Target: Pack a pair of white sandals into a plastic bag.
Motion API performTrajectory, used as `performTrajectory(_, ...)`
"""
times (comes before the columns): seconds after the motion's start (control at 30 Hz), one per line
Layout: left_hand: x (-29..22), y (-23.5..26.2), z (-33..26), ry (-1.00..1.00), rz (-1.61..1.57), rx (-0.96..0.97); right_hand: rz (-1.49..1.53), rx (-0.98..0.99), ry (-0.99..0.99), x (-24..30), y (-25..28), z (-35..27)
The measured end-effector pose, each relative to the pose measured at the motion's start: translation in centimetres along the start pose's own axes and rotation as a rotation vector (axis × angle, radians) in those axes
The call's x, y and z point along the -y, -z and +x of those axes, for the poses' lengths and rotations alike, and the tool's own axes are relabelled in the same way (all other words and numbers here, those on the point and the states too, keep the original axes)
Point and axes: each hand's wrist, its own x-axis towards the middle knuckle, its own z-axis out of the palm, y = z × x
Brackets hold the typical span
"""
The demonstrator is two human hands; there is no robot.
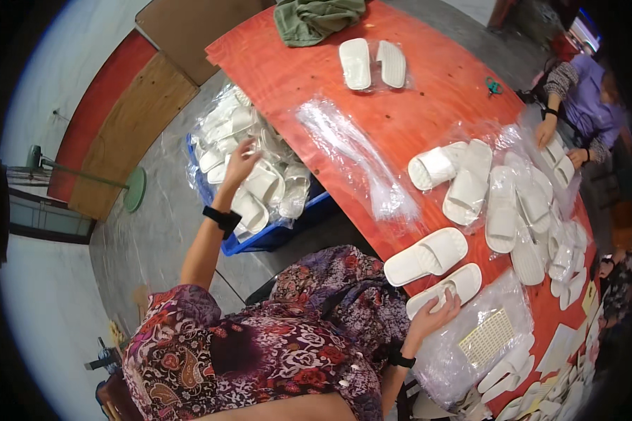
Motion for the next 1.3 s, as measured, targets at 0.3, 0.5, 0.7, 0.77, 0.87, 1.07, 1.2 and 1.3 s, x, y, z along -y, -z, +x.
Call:
performTrajectory(0.3,5.5,0.7,-2.2,0.342,0.069,-0.061,0.093,0.115,0.019,4.1,-1.0,-0.1)
performTrajectory(0.5,2.7,-5.6,2.8,0.277,0.12,-0.148,0.116,0.225,0.047,6.7,-3.0,0.5)
performTrajectory(0.7,6.7,-6.8,6.5,0.388,0.102,-0.194,0.12,0.292,0.114,8.1,-3.7,0.8)
performTrajectory(0.77,6.4,-6.5,6.3,0.395,0.136,-0.134,0.101,0.296,0.085,7.8,-3.6,0.6)
performTrajectory(0.87,8.9,-4.7,4.4,0.401,0.067,-0.256,0.065,0.303,0.099,7.3,-3.8,0.3)
performTrajectory(1.07,15.1,2.8,-0.5,0.497,-0.349,-0.38,0.102,0.328,0.097,7.6,-3.9,0.2)
performTrajectory(1.2,17.9,5.5,-1.3,0.731,-0.038,-0.472,0.079,0.356,0.152,7.1,-4.3,-0.2)
performTrajectory(1.3,17.8,6.2,-0.7,0.921,-0.14,-0.455,0.118,0.39,0.107,7.1,-4.5,-0.4)
